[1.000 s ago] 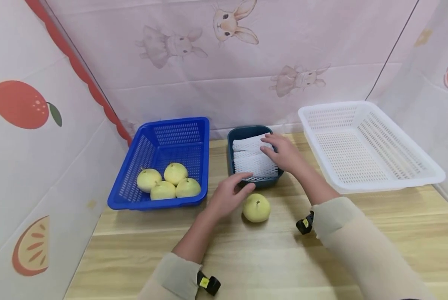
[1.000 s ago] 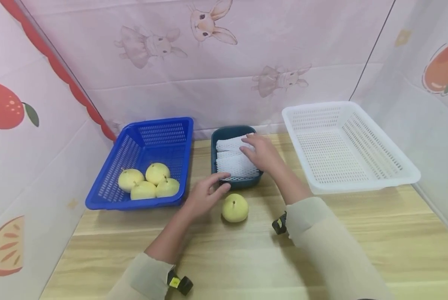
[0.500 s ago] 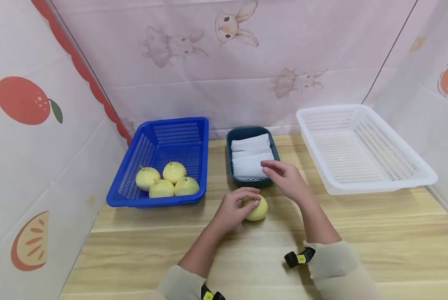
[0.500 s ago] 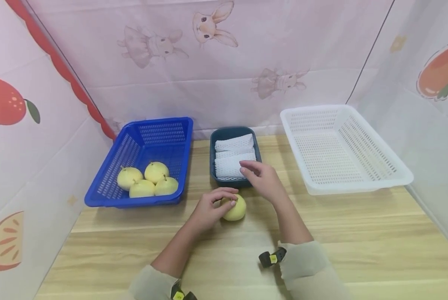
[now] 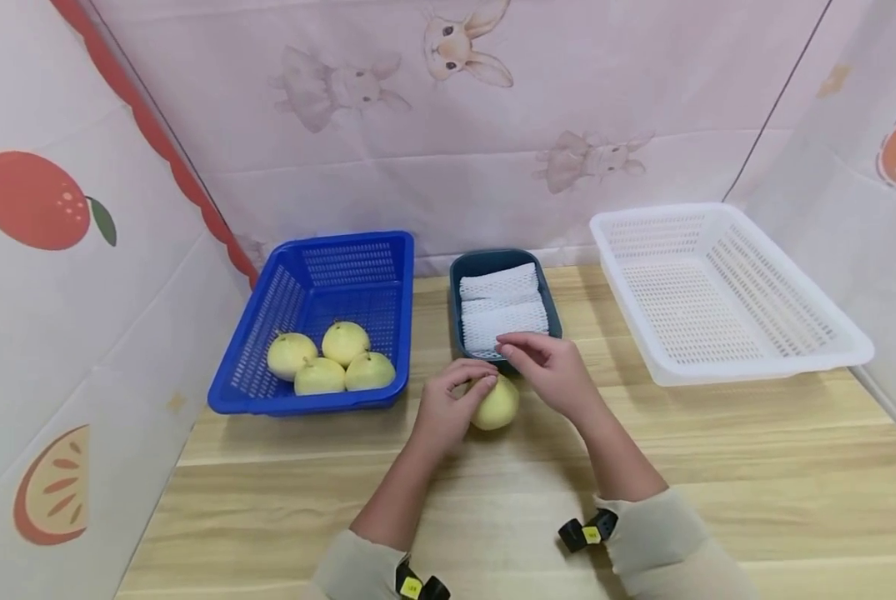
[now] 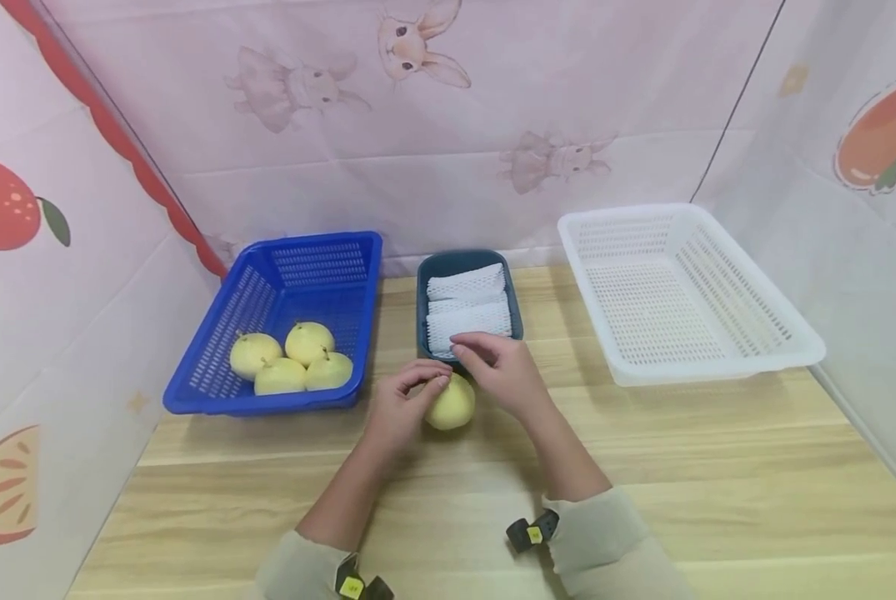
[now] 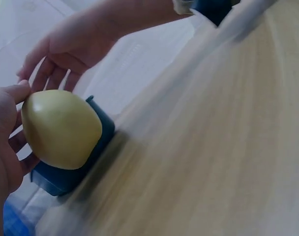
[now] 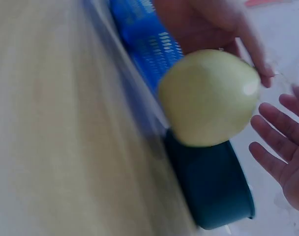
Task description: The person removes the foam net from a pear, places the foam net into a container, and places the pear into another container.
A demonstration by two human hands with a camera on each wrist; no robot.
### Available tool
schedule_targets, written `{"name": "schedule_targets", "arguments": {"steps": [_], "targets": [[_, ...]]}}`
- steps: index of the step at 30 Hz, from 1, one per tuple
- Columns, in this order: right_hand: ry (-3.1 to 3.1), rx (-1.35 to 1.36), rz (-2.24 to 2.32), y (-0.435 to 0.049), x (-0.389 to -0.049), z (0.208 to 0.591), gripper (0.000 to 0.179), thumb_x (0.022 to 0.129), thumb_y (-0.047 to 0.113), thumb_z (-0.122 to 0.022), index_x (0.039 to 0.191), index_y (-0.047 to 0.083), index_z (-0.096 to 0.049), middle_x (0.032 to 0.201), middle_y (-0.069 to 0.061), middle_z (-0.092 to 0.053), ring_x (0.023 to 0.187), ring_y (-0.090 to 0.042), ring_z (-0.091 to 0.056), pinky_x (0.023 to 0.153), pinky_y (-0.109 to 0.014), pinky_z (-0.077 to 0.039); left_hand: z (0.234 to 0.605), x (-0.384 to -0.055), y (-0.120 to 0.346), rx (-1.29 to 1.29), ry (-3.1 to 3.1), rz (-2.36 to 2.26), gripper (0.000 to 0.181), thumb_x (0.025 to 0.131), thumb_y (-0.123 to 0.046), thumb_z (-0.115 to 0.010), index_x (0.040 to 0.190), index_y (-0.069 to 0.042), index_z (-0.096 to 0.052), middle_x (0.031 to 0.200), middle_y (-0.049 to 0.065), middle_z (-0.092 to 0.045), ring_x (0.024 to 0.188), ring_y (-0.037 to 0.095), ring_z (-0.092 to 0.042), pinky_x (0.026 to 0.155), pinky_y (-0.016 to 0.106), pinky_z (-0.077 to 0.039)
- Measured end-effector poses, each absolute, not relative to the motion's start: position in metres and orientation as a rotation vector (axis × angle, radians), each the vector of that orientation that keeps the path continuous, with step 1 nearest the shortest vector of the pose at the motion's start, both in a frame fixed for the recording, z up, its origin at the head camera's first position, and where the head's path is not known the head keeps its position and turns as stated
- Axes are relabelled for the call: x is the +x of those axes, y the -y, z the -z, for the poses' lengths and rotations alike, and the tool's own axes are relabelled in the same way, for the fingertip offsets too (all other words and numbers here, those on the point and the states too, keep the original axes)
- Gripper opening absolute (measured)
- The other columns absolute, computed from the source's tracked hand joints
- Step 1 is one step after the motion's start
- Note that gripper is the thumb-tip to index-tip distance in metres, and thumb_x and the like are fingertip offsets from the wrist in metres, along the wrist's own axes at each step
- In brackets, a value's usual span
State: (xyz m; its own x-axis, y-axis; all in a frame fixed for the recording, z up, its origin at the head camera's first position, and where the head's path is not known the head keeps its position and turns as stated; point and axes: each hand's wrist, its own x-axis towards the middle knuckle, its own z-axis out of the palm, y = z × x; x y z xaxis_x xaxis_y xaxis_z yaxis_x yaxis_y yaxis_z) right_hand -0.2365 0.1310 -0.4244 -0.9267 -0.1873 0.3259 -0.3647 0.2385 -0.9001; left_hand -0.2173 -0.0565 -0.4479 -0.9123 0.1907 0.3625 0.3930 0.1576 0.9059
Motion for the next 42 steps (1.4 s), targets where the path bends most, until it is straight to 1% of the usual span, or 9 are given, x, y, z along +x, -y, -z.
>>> {"name": "schedule_targets", "arguments": {"steps": [8,11,15,21,25,30,36,39,42], "targets": [[2.426,0.672,-1.821,-0.113,-0.232,0.427,0.036,0.104,0.027,-0.051,0.131,0.006,-0.061,0.131,-0.008,-0.064,0.123,-0.021,-0.058,0.101,-0.039,-0.049,0.425,-0.218,0.065,-0.509,2.178,1.775,0.014,0.092,-0.022,-0.071,0.098,-0.011,-0.077,0.103,0.0,-0.073,0.105,0.014,-0.066,0.098,0.03,-0.051],[2.413,0.624,-2.07,-0.105,-0.229,0.426,0.046,0.106,0.034,-0.043,0.138,0.004,-0.054,0.137,-0.012,-0.058,0.118,-0.019,-0.058,0.095,-0.039,-0.052,0.417,-0.215,0.067,-0.519,2.151,1.765,0.015,0.092,-0.022,-0.07,0.099,-0.011,-0.077,0.104,0.0,-0.073,0.106,0.014,-0.066,0.098,0.03,-0.051],[2.279,0.418,-2.598,-0.094,-0.224,0.428,0.062,0.105,0.049,-0.037,0.143,0.0,-0.043,0.126,-0.012,-0.057,0.1,-0.014,-0.061,0.08,-0.035,-0.057,0.409,-0.211,0.067,-0.536,2.124,1.767,0.015,0.092,-0.021,-0.07,0.099,-0.01,-0.077,0.104,0.001,-0.073,0.105,0.015,-0.066,0.098,0.031,-0.051],[1.999,0.27,-3.04,-0.078,-0.221,0.433,0.066,0.102,0.058,-0.033,0.142,0.006,-0.039,0.114,0.002,-0.059,0.1,-0.013,-0.061,0.083,-0.037,-0.055,0.405,-0.209,0.068,-0.524,2.121,1.725,0.015,0.092,-0.02,-0.071,0.102,-0.01,-0.076,0.106,0.002,-0.072,0.106,0.015,-0.066,0.101,0.031,-0.049],[1.902,0.235,-3.125,-0.074,-0.219,0.433,0.061,0.103,0.058,-0.031,0.14,0.01,-0.039,0.116,0.003,-0.059,0.102,-0.013,-0.06,0.081,-0.035,-0.055,0.404,-0.208,0.069,-0.492,2.226,1.577,0.032,0.089,-0.027,-0.074,0.118,-0.013,-0.071,0.122,0.001,-0.067,0.119,0.015,-0.06,0.105,0.034,-0.046],[1.766,0.202,-3.173,-0.071,-0.217,0.427,0.053,0.103,0.058,-0.03,0.129,0.016,-0.048,0.112,0.004,-0.06,0.099,-0.012,-0.059,0.08,-0.03,-0.052,0.407,-0.201,0.074,-0.466,2.416,1.385,0.063,0.085,-0.044,-0.075,0.142,-0.027,-0.052,0.146,-0.004,-0.049,0.135,0.017,-0.046,0.108,0.044,-0.043],[1.653,0.21,-3.19,-0.067,-0.21,0.409,0.063,0.102,0.06,-0.029,0.149,0.019,-0.034,0.14,0.002,-0.046,0.12,-0.013,-0.05,0.094,-0.025,-0.049,0.409,-0.196,0.074,-0.505,2.401,1.318,0.082,0.083,-0.041,-0.079,0.151,-0.026,-0.036,0.154,0.004,-0.038,0.139,0.023,-0.04,0.107,0.051,-0.042],[1.649,0.307,-3.159,-0.064,-0.205,0.4,0.067,0.102,0.06,-0.025,0.156,0.021,-0.021,0.154,-0.001,-0.031,0.134,-0.017,-0.039,0.101,-0.029,-0.045,0.404,-0.196,0.072,-0.467,2.33,1.352,0.077,0.083,-0.039,-0.078,0.148,-0.022,-0.04,0.149,0.003,-0.044,0.134,0.021,-0.045,0.104,0.048,-0.045],[1.701,0.383,-3.071,-0.059,-0.2,0.392,0.065,0.103,0.059,-0.023,0.158,0.024,-0.016,0.158,-0.004,-0.026,0.135,-0.019,-0.036,0.102,-0.034,-0.043,0.395,-0.198,0.072,-0.396,2.251,1.433,0.065,0.084,-0.038,-0.078,0.14,-0.021,-0.05,0.139,0.001,-0.052,0.123,0.018,-0.051,0.095,0.043,-0.049]]}}
